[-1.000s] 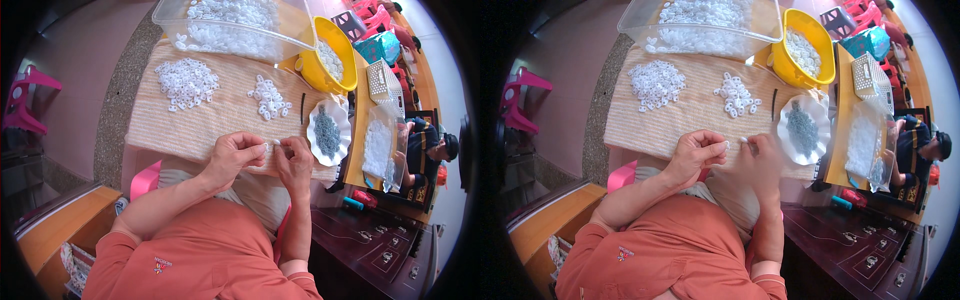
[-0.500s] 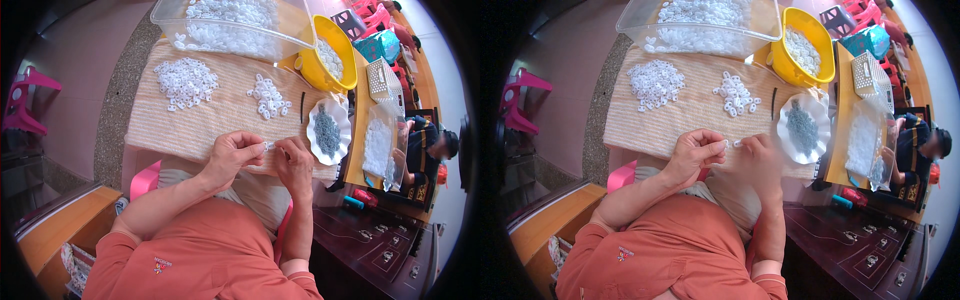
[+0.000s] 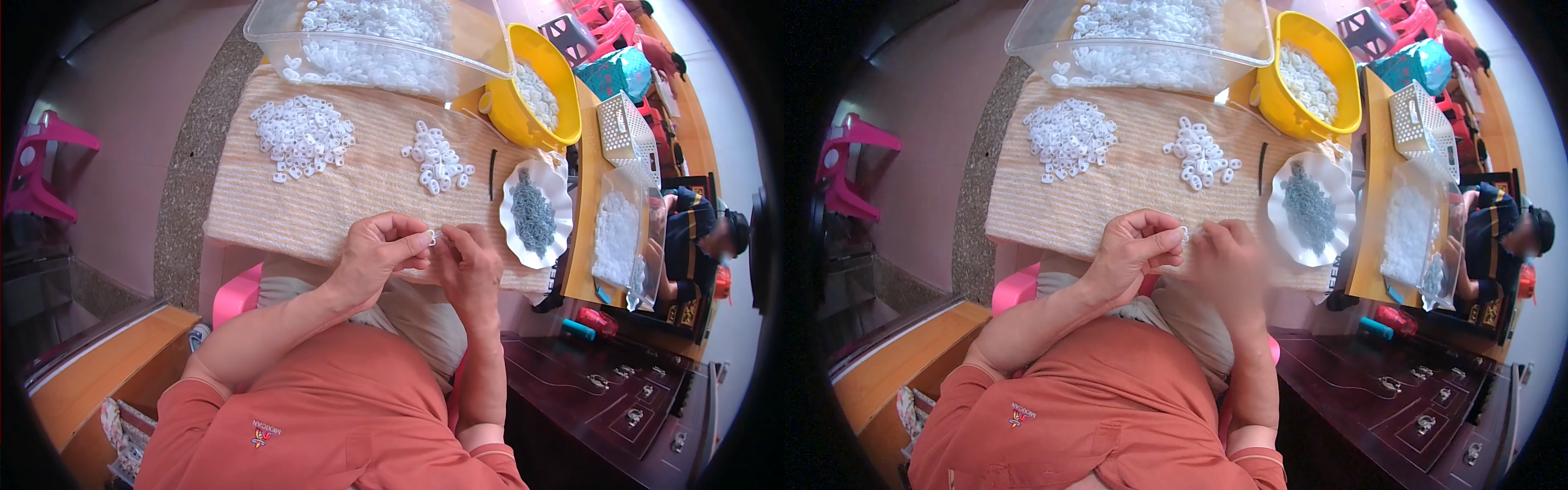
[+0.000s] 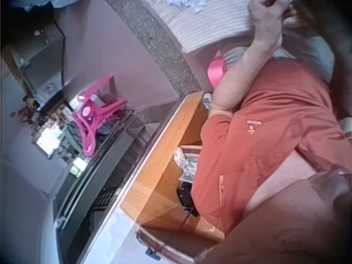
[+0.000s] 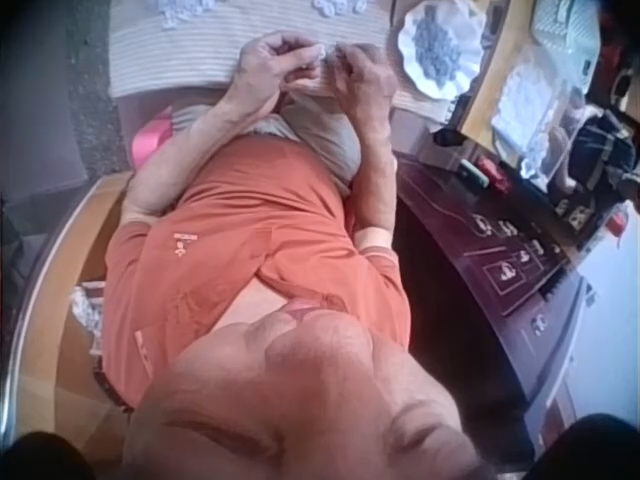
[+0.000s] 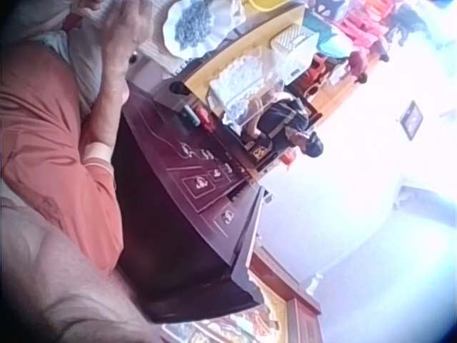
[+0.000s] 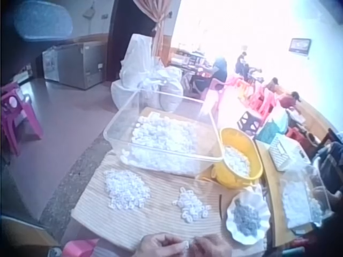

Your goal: Assembling small white plastic components by snapping two pieces together manually.

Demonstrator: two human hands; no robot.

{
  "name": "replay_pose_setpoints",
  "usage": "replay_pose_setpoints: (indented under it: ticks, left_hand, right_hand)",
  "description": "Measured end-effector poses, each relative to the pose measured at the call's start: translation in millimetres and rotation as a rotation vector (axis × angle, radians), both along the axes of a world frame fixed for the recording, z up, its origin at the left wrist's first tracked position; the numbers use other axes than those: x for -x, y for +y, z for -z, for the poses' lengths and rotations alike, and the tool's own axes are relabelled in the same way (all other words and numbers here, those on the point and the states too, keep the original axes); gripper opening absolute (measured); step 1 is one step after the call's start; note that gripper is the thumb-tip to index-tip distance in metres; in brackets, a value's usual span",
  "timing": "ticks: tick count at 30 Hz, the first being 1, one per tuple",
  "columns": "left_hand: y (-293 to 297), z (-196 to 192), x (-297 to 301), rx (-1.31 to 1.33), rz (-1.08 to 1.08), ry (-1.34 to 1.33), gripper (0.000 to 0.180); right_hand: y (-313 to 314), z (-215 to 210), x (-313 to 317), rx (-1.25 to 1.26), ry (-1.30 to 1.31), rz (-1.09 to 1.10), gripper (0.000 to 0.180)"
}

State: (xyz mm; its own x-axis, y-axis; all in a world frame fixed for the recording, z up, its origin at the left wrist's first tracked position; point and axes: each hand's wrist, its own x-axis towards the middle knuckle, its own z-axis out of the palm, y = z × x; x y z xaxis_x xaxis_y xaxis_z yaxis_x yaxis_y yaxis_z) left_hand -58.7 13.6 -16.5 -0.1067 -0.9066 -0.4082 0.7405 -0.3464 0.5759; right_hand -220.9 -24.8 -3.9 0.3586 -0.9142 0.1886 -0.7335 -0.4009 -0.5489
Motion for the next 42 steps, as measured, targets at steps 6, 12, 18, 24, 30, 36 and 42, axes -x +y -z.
replay_pose_setpoints:
  ticks: [6,12,18,24,30,36,42]
  left_hand:
    - [-0.7,0.1,0.0,0.007,-0.035,0.022,0.011]
    - [-1.5,-1.0,-0.9,0.006,-0.048,0.018,0.012]
    - [-2.6,-1.4,-2.2,0.013,-0.039,0.048,0.012]
    - [-3.0,1.3,-1.6,0.026,-0.022,0.056,0.011]
    - [-4.1,1.4,-3.0,-0.007,0.02,0.04,0.013]
    - [-4.5,-0.1,-3.1,-0.003,0.066,0.026,0.014]
    - [-4.2,1.2,-1.8,-0.014,0.078,0.016,0.015]
  right_hand:
    - [1.4,-1.2,-5.6,0.121,0.087,-0.097,0.023]
    - [-2.6,0.6,-4.2,0.125,0.073,-0.187,0.027]
    - [-5.8,0.3,1.7,0.021,-0.086,-0.152,0.025]
    - [-8.5,12.3,20.5,-0.393,-0.43,0.015,0.024]
    - [-10.6,12.2,22.8,-0.624,-0.717,0.0,0.027]
    - [-10.7,15.9,25.7,-0.741,-0.897,-0.045,0.029]
    - [-9.1,17.8,25.8,-0.755,-0.907,-0.058,0.028]
